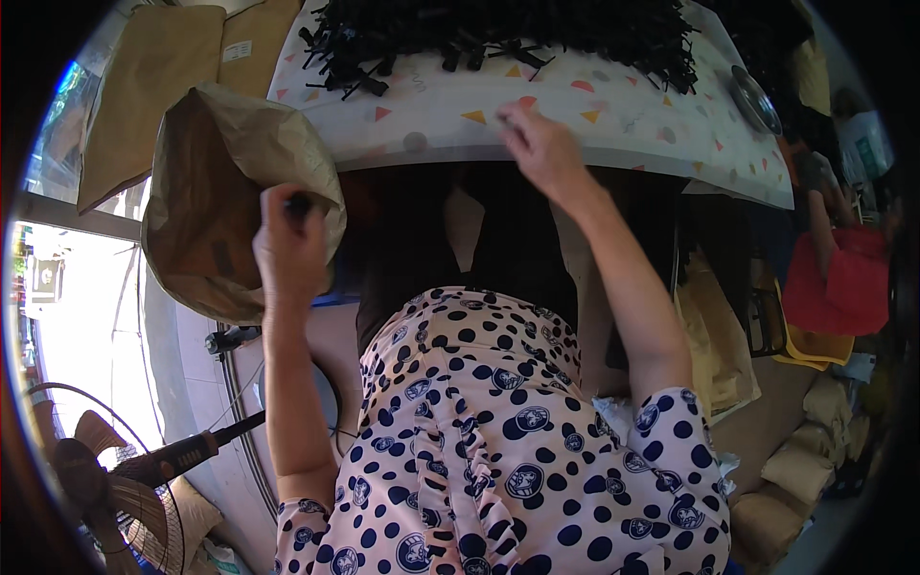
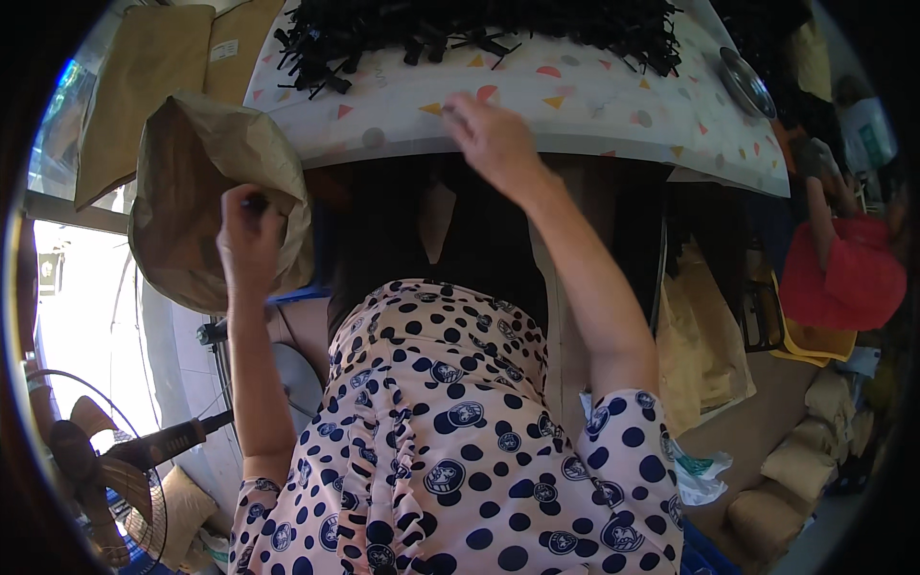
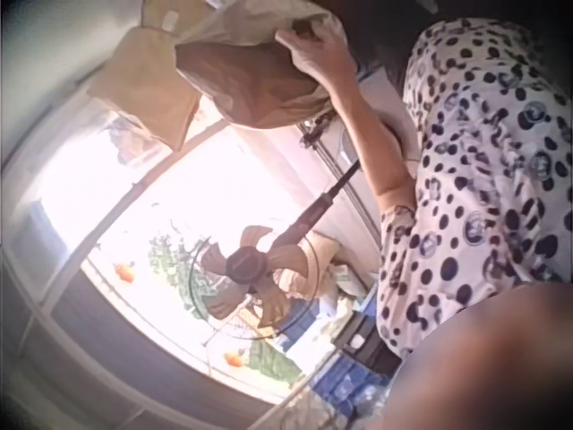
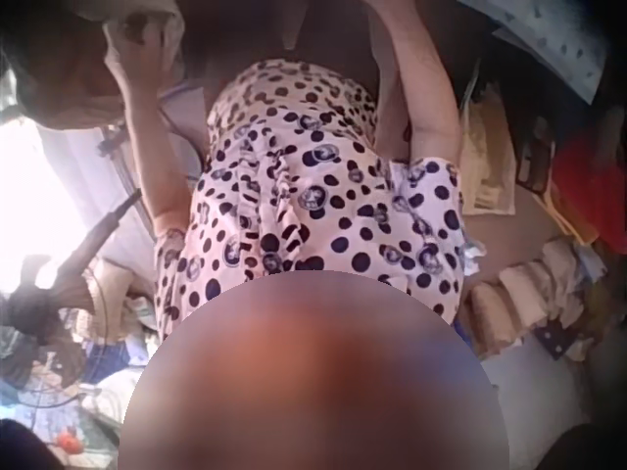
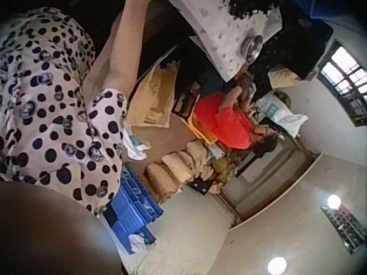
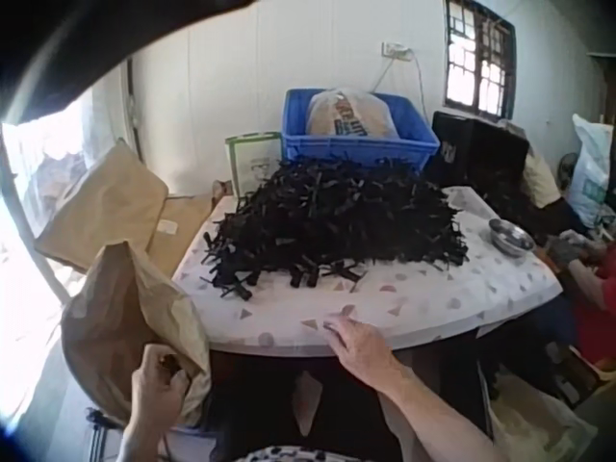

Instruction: Sorting and packaging small black plastic parts from a table into a paper bag.

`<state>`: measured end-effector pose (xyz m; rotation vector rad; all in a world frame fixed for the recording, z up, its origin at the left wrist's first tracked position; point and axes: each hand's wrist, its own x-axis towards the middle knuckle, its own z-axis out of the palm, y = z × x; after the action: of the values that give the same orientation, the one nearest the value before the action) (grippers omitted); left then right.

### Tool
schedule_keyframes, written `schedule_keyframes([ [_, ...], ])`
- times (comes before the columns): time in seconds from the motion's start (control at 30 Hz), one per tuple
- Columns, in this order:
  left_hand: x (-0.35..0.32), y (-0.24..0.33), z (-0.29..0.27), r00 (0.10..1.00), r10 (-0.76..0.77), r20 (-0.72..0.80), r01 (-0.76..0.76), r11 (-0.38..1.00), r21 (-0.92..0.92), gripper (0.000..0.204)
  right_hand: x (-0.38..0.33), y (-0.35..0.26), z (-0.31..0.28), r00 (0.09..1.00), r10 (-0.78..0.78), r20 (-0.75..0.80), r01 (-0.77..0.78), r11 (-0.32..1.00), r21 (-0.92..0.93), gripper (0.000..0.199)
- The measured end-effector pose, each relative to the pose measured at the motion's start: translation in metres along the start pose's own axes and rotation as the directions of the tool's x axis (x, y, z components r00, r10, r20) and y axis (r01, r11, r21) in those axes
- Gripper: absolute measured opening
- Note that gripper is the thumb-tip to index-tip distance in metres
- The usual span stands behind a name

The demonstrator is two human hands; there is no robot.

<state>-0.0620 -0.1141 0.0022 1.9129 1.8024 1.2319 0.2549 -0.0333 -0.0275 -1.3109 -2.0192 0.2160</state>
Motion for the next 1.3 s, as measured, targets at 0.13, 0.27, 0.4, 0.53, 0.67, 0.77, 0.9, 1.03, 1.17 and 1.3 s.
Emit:
schedule_keyframes([
  [0.13, 0.022, -0.055, -0.050, 0.989, -0.138, -0.045, 0.145, 0.912, 0.384, 0.032, 0.062, 0.076, -0.021, 0.999, -0.036, 0.003, 0.033, 0.872, -0.488, 0.019],
  [0.27, 0.007, -0.059, -0.054, 0.986, 0.019, -0.164, 0.043, 0.929, 0.367, 0.042, 0.078, 0.099, -0.021, 0.950, -0.051, 0.309, 0.218, 0.814, -0.538, 0.018],
  [0.4, -0.007, -0.035, -0.032, 0.984, -0.173, 0.045, 0.177, 0.979, -0.102, 0.040, 0.069, 0.078, -0.010, 0.936, -0.171, 0.308, 0.311, 0.812, -0.493, 0.016],
  [0.53, -0.021, -0.009, -0.001, 0.935, -0.174, 0.308, 0.312, 0.816, -0.486, 0.048, 0.035, 0.006, 0.009, 0.968, -0.180, 0.172, 0.225, 0.930, -0.290, 0.011],
  [0.67, -0.030, 0.010, 0.023, 0.849, -0.106, 0.518, 0.468, 0.605, -0.644, 0.070, -0.021, -0.085, 0.034, 0.995, 0.022, 0.097, -0.063, 0.895, 0.443, 0.006],
  [0.77, -0.035, 0.012, 0.032, 0.823, -0.155, 0.547, 0.528, 0.563, -0.635, 0.068, -0.055, -0.121, 0.047, 0.978, 0.083, 0.189, -0.187, 0.740, 0.646, 0.005],
  [0.9, -0.054, -0.002, 0.038, 0.755, -0.068, 0.653, 0.588, 0.510, -0.627, 0.063, -0.081, -0.127, 0.061, 0.954, 0.130, 0.270, -0.295, 0.555, 0.778, 0.005],
  [1.03, -0.069, -0.003, 0.042, 0.647, -0.073, 0.759, 0.710, 0.421, -0.564, 0.058, -0.104, -0.126, 0.070, 0.933, 0.171, 0.316, -0.360, 0.456, 0.814, 0.007],
  [1.17, -0.079, -0.007, 0.052, 0.664, -0.032, 0.747, 0.673, 0.461, -0.579, 0.051, -0.118, -0.131, 0.073, 0.907, 0.236, 0.349, -0.417, 0.380, 0.826, 0.007],
  [1.3, -0.084, -0.002, 0.055, 0.731, -0.045, 0.681, 0.615, 0.475, -0.629, 0.037, -0.124, -0.134, 0.080, 0.864, 0.384, 0.325, -0.434, 0.240, 0.868, 0.007],
])
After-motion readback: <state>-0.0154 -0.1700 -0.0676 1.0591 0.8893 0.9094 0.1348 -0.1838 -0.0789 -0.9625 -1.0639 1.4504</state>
